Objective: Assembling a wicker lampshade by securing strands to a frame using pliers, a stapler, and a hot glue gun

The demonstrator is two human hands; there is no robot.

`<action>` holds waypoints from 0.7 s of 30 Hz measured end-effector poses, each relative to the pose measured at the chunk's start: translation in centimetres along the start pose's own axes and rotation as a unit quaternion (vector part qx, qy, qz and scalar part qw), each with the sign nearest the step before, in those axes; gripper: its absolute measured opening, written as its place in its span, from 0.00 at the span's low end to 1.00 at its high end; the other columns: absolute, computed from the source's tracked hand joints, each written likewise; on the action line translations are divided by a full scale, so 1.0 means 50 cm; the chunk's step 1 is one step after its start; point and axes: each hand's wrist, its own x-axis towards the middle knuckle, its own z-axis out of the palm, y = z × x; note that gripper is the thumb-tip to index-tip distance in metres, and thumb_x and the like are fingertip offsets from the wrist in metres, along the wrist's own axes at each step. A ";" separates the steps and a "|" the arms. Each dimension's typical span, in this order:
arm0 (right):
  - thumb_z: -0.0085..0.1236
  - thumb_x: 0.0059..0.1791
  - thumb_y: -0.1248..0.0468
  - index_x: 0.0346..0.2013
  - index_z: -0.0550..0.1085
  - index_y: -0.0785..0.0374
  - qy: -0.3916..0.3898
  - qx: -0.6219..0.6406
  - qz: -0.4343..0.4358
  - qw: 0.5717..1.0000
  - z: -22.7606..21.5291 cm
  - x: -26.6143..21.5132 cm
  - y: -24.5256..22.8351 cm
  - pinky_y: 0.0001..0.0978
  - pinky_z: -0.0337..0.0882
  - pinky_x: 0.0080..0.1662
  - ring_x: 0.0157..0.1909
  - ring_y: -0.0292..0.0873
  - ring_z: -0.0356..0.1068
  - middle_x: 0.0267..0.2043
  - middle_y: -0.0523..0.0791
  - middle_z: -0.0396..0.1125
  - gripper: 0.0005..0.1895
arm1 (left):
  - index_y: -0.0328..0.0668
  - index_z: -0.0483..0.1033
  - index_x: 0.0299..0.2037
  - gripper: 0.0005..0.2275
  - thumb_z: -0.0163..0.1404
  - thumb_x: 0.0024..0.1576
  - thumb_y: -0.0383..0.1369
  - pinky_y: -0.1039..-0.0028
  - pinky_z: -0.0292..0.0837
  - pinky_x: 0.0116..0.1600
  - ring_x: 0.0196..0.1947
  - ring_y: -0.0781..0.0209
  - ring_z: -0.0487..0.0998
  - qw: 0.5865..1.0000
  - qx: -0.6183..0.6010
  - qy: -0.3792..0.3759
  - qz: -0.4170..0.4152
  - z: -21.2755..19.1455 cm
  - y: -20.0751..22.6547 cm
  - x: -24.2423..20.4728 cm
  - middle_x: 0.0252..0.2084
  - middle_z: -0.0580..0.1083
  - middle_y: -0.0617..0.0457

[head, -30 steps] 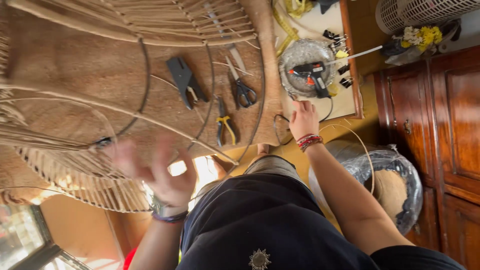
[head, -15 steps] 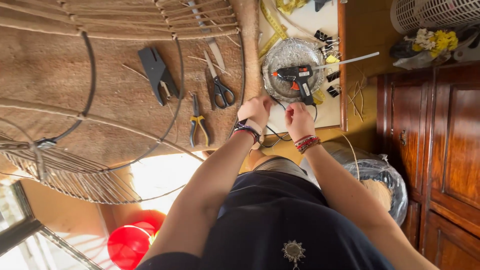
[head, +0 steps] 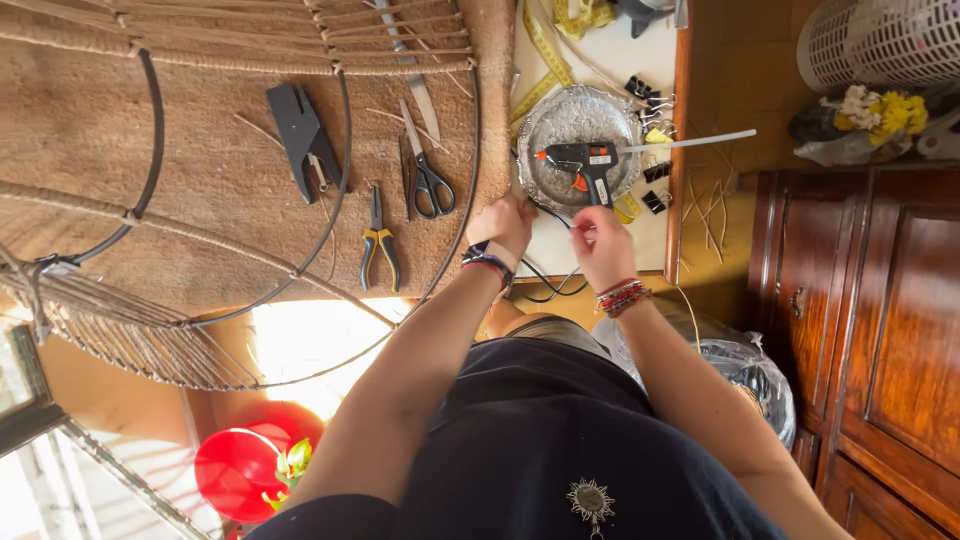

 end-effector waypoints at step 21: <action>0.72 0.42 0.45 0.48 0.69 0.57 0.020 -0.238 0.086 0.967 0.002 0.153 0.102 0.51 0.76 0.47 0.45 0.55 0.76 0.43 0.48 0.71 0.30 | 0.62 0.77 0.42 0.10 0.52 0.59 0.50 0.58 0.81 0.46 0.43 0.51 0.85 0.999 -0.015 -0.036 0.018 0.025 0.022 0.012 0.39 0.79 0.62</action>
